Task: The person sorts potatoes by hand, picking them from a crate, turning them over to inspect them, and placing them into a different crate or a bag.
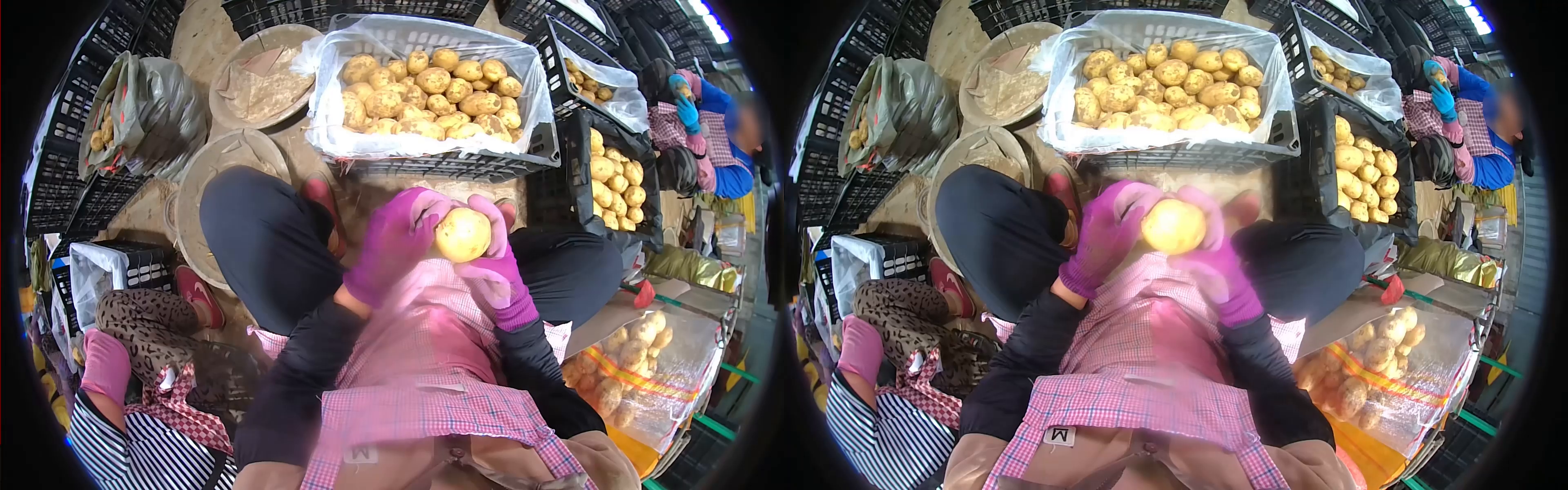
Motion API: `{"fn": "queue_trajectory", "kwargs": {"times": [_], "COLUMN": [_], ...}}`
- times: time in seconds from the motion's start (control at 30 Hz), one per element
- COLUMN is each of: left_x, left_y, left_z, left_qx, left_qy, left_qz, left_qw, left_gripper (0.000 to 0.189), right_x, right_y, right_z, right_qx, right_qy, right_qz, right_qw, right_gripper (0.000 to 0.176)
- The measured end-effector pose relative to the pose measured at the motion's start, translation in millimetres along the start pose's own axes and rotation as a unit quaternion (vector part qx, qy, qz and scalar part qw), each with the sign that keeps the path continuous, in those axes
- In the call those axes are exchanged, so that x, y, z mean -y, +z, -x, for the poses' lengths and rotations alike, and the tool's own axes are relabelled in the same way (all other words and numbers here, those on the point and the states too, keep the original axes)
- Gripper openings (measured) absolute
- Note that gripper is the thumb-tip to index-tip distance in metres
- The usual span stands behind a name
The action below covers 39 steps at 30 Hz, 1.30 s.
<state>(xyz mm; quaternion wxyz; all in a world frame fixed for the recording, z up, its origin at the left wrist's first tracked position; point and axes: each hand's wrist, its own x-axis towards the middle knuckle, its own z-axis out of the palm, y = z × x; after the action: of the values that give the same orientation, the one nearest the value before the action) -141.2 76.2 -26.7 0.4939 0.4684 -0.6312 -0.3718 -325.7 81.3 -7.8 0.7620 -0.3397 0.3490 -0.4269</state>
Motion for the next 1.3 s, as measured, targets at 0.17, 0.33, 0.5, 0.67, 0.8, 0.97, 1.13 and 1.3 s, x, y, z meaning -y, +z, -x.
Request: {"fn": "queue_trajectory", "kwargs": {"times": [0.17, 0.33, 0.5, 0.67, 0.8, 0.97, 1.13, 1.3], "left_x": [-12.4, -14.2, 1.7, -12.7, -11.5, -15.7, -12.7, -12.1], "left_y": [-3.1, -6.5, -6.4, -9.6, -13.3, -13.9, -16.1, -14.4], "left_z": [1.3, -6.0, -3.8, -4.7, -3.6, -10.9, -11.9, -11.7], "left_qx": [-0.036, -0.002, 0.033, 0.042, -0.045, 0.036, 0.061, 0.04], "left_qy": [-0.203, 0.007, 0.076, 0.077, -0.087, -0.009, 0.021, 0.061], "left_qz": [0.377, -0.008, -0.091, -0.161, 0.03, 0.028, -0.023, -0.153], "left_qw": [0.903, 1.0, 0.992, 0.983, 0.995, 0.999, 0.998, 0.986], "left_gripper": [0.021, 0.024, 0.023, 0.024, 0.028, 0.032, 0.03, 0.027], "right_x": [4.5, 3.7, 5.0, 4.8, 6.4, 3.0, -1.7, -6.3], "right_y": [2.6, -1.4, -7.7, -4.4, -3.2, -12.9, -20.9, -22.4], "right_z": [-3.6, -5.4, -2.2, -0.5, 0.0, -1.4, -3.1, -4.3], "right_qx": [0.008, -0.001, 0.002, -0.022, -0.028, -0.01, -0.051, -0.083], "right_qy": [-0.024, -0.074, -0.096, -0.061, -0.062, -0.099, -0.131, -0.171], "right_qz": [0.008, 0.082, 0.159, 0.082, 0.067, 0.129, 0.242, 0.329], "right_qw": [1.0, 0.994, 0.983, 0.994, 0.995, 0.987, 0.96, 0.925], "right_gripper": [0.09, 0.087, 0.082, 0.083, 0.084, 0.083, 0.081, 0.081]}}
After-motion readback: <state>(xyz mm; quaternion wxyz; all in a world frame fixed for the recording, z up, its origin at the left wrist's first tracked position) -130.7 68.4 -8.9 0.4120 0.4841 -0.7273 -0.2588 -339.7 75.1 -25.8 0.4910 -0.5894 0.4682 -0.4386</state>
